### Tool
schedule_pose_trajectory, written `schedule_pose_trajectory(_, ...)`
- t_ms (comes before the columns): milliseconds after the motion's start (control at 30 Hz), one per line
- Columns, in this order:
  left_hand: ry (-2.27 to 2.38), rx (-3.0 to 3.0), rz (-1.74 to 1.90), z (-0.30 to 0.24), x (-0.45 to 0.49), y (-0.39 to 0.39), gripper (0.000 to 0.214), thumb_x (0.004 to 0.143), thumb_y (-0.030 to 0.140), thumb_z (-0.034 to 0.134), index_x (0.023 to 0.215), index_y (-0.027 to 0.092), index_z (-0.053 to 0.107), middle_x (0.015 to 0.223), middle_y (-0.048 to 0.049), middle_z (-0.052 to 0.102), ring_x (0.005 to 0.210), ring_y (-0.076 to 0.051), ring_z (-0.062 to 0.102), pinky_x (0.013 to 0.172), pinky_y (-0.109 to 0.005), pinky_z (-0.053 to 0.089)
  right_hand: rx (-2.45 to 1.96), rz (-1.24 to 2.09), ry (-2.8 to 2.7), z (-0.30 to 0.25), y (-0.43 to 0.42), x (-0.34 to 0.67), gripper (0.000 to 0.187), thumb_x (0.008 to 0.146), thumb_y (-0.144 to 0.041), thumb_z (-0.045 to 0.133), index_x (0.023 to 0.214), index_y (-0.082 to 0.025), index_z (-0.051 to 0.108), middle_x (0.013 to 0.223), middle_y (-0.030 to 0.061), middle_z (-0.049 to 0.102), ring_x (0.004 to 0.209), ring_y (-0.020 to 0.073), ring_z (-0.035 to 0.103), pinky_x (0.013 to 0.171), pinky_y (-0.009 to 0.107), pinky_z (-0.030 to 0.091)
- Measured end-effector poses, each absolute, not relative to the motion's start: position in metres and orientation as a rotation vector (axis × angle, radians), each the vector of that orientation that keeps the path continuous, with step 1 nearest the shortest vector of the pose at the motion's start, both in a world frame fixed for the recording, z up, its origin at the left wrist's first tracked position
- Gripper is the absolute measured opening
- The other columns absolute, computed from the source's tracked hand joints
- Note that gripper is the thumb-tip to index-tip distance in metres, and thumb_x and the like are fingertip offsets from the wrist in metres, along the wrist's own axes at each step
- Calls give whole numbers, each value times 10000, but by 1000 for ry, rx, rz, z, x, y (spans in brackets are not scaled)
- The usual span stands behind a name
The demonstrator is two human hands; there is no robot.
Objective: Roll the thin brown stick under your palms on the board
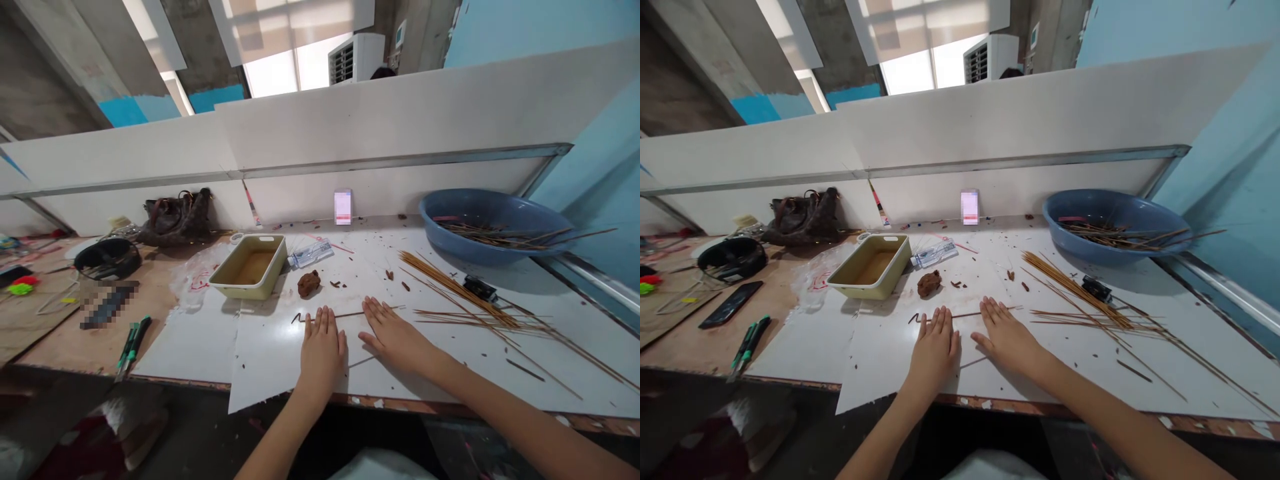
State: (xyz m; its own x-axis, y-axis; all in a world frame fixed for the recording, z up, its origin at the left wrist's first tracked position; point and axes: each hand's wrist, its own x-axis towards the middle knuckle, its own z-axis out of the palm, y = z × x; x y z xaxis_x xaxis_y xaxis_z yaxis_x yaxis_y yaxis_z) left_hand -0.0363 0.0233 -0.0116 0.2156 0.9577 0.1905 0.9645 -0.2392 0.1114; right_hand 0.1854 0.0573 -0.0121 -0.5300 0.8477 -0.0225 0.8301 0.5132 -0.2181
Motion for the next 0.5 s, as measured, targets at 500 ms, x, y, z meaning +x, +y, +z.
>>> schedule_pose_trajectory(500,-1924,-2409,-331,-6,-45,24,525,1107,255,379,1574,71,532,1614,-213,560,1560,-324,476,1330,-612,274,-1437,340,-2622,-19,63,191,873,1113,-675,210,1729,-56,190,1754,238,271,1644,348,248,1338,563,250)
